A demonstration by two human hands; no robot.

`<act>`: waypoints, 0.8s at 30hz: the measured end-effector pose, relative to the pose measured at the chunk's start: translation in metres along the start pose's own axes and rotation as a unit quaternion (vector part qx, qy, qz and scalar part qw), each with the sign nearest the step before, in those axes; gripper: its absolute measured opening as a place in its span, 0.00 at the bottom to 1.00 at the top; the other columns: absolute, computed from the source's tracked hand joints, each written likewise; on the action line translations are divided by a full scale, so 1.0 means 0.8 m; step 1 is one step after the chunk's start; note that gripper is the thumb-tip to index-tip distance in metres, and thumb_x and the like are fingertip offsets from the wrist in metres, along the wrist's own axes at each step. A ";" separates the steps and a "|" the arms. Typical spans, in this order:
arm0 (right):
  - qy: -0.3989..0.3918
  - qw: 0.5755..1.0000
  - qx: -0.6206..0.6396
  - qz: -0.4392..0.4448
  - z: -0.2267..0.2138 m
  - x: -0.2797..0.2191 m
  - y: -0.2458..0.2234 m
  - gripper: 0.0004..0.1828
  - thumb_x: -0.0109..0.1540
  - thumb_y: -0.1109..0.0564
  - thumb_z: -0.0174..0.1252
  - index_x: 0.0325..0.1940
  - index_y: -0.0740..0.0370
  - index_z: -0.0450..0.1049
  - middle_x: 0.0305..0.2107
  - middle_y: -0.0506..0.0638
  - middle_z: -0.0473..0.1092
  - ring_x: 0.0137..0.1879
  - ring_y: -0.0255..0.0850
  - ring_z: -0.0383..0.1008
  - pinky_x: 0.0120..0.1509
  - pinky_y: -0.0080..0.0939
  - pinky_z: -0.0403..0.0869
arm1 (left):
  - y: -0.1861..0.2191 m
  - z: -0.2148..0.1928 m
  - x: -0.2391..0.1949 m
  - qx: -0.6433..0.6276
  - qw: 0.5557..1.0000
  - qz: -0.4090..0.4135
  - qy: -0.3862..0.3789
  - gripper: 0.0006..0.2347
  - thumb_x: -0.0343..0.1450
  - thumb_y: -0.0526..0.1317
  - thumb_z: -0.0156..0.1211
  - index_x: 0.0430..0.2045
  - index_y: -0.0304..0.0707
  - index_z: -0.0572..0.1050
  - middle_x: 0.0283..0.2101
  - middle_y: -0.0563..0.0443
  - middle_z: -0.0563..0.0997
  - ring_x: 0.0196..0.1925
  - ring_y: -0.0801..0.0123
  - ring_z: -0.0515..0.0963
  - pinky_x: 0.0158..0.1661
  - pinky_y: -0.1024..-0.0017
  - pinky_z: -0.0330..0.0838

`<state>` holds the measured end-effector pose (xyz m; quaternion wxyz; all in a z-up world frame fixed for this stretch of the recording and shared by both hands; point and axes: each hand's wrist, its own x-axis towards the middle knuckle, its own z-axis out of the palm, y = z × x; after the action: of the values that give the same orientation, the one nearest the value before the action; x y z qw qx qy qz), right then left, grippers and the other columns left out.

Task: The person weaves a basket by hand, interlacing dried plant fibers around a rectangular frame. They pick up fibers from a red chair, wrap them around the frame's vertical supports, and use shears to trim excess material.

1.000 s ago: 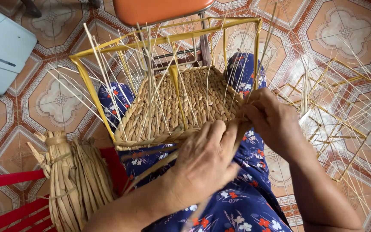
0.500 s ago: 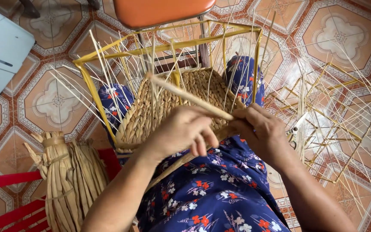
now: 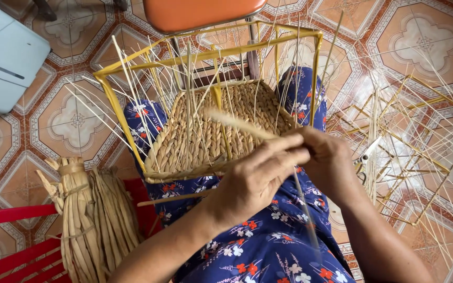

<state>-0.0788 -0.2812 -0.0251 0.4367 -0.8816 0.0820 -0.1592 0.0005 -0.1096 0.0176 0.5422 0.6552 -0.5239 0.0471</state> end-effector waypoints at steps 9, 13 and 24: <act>-0.005 0.999 0.032 -0.015 0.010 -0.003 0.002 0.04 0.68 0.66 0.55 0.45 0.65 0.68 0.34 0.50 0.79 0.39 0.37 0.83 0.40 0.34 0.82 | 0.007 -0.043 -0.054 0.218 0.946 -0.210 -0.118 0.15 0.72 0.31 0.65 0.53 0.28 0.72 0.46 0.41 0.73 0.28 0.70 0.80 0.22 0.82 0.80; 0.004 0.998 0.048 0.031 0.005 0.001 -0.009 0.03 0.68 0.66 0.54 0.45 0.67 0.67 0.32 0.52 0.78 0.38 0.37 0.83 0.41 0.35 0.81 | 0.009 -0.018 -0.060 0.269 0.941 -0.165 -0.122 0.22 0.68 0.31 0.68 0.56 0.23 0.69 0.48 0.37 0.71 0.33 0.64 0.80 0.29 0.77 0.80; 0.009 0.990 -0.081 -0.111 -0.025 -0.009 -0.056 0.28 0.59 0.65 0.64 0.63 0.71 0.68 0.45 0.57 0.80 0.34 0.31 0.79 0.36 0.32 0.78 | -0.005 -0.084 -0.032 0.234 0.906 -0.192 -0.297 0.16 0.74 0.32 0.59 0.56 0.32 0.72 0.29 0.45 0.79 0.24 0.69 0.79 0.24 0.76 0.80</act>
<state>-0.0925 -0.2667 0.0200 0.3422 -0.9164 0.0001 -0.2074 0.0263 -0.0430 0.0260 0.1910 0.8350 -0.4986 -0.1334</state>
